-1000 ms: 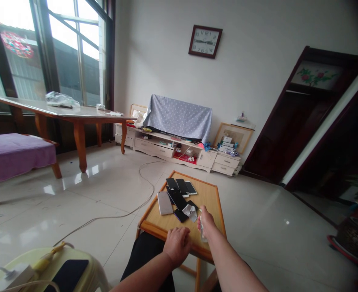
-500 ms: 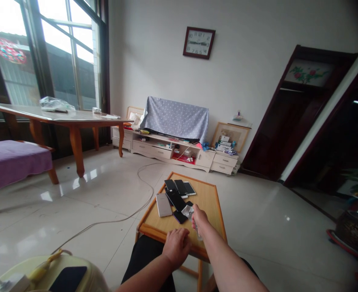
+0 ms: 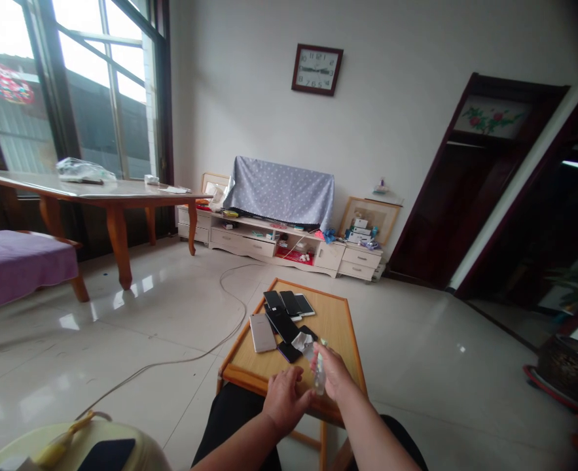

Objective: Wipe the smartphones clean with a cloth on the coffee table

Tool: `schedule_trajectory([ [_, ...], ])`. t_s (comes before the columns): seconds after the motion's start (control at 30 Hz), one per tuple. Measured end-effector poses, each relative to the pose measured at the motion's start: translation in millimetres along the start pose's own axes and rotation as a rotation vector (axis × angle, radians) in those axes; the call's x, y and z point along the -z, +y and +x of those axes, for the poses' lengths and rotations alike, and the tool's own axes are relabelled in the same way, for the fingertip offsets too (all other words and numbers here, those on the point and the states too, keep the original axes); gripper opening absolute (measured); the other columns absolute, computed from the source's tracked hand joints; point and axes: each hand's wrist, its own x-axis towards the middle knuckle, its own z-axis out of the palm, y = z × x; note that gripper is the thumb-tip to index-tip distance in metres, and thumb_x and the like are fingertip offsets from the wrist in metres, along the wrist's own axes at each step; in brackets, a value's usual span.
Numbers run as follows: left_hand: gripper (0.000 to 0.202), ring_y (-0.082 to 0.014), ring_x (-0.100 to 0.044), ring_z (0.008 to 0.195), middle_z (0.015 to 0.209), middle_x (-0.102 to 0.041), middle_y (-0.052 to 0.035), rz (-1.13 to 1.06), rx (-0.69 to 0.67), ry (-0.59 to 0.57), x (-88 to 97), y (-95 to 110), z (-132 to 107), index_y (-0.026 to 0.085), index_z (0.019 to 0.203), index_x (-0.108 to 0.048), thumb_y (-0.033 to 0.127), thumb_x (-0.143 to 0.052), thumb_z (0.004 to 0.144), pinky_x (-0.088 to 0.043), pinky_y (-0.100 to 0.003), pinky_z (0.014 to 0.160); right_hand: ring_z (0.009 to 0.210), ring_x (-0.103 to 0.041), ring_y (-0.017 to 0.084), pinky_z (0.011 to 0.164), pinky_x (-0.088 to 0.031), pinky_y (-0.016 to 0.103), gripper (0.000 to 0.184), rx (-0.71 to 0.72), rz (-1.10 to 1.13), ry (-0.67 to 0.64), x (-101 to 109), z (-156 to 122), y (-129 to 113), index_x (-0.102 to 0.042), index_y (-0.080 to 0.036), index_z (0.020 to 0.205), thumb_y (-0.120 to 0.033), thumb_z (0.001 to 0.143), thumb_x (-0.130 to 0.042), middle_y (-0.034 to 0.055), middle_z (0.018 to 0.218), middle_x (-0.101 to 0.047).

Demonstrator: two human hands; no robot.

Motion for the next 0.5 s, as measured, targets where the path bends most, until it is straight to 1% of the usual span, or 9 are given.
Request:
schedule_trajectory([
  [0.1, 0.048, -0.0207, -0.058, 0.108, 0.116, -0.066, 0.0002, 0.001, -0.003, -0.003, -3.8, 6, 6, 0.031, 0.119, -0.055, 0.056, -0.062, 0.079, -0.034, -0.034, 0.094, 0.068, -0.065, 0.017, 0.065, -0.052, 0.030, 0.042, 0.063, 0.053, -0.047, -1, -11, 3, -0.059, -0.021, 0.083, -0.062, 0.075, -0.070, 0.0007, 0.071, -0.066],
  [0.2, 0.049, -0.0218, -0.056, 0.113, 0.122, -0.065, 0.0001, 0.015, -0.009, -0.005, -10.2, 12, 14, 0.031, 0.121, -0.055, 0.054, -0.063, 0.079, -0.033, -0.034, 0.094, 0.082, -0.068, 0.022, 0.075, -0.053, 0.034, 0.049, 0.114, 0.073, -0.095, -6, -19, -1, -0.063, -0.021, 0.086, -0.067, 0.072, -0.071, 0.0054, 0.084, -0.070],
  [0.27, 0.041, -0.0207, -0.057, 0.110, 0.117, -0.067, 0.0001, 0.028, -0.003, 0.001, -13.6, 16, 19, 0.029, 0.117, -0.056, 0.051, -0.059, 0.082, -0.033, -0.032, 0.092, 0.091, -0.068, 0.024, 0.080, -0.052, 0.036, 0.052, 0.149, 0.071, -0.128, -8, -23, -7, -0.065, -0.020, 0.090, -0.068, 0.072, -0.072, 0.0072, 0.090, -0.071],
  [0.37, 0.029, -0.0179, -0.060, 0.101, 0.105, -0.068, 0.0013, 0.051, 0.016, 0.030, -13.3, 19, 28, 0.028, 0.110, -0.057, 0.047, -0.051, 0.088, -0.034, -0.030, 0.088, 0.098, -0.065, 0.025, 0.086, -0.049, 0.036, 0.050, 0.214, 0.047, -0.177, -7, -30, -15, -0.065, -0.022, 0.097, -0.066, 0.073, -0.073, 0.0063, 0.098, -0.071],
  [0.43, 0.026, -0.0176, -0.060, 0.098, 0.100, -0.068, 0.0011, 0.067, 0.030, 0.065, -10.1, 20, 35, 0.026, 0.106, -0.057, 0.045, -0.047, 0.091, -0.034, -0.030, 0.086, 0.099, -0.065, 0.025, 0.087, -0.048, 0.036, 0.047, 0.258, 0.016, -0.205, -5, -32, -16, -0.065, -0.024, 0.101, -0.062, 0.074, -0.074, 0.0048, 0.101, -0.070],
  [0.5, 0.023, -0.0184, -0.059, 0.099, 0.098, -0.067, 0.0000, 0.081, 0.037, 0.098, -6.9, 20, 43, 0.025, 0.101, -0.057, 0.042, -0.045, 0.092, -0.034, -0.030, 0.086, 0.095, -0.065, 0.025, 0.084, -0.049, 0.036, 0.044, 0.294, -0.043, -0.215, -5, -29, -13, -0.065, -0.024, 0.100, -0.059, 0.074, -0.074, 0.0039, 0.097, -0.071],
])
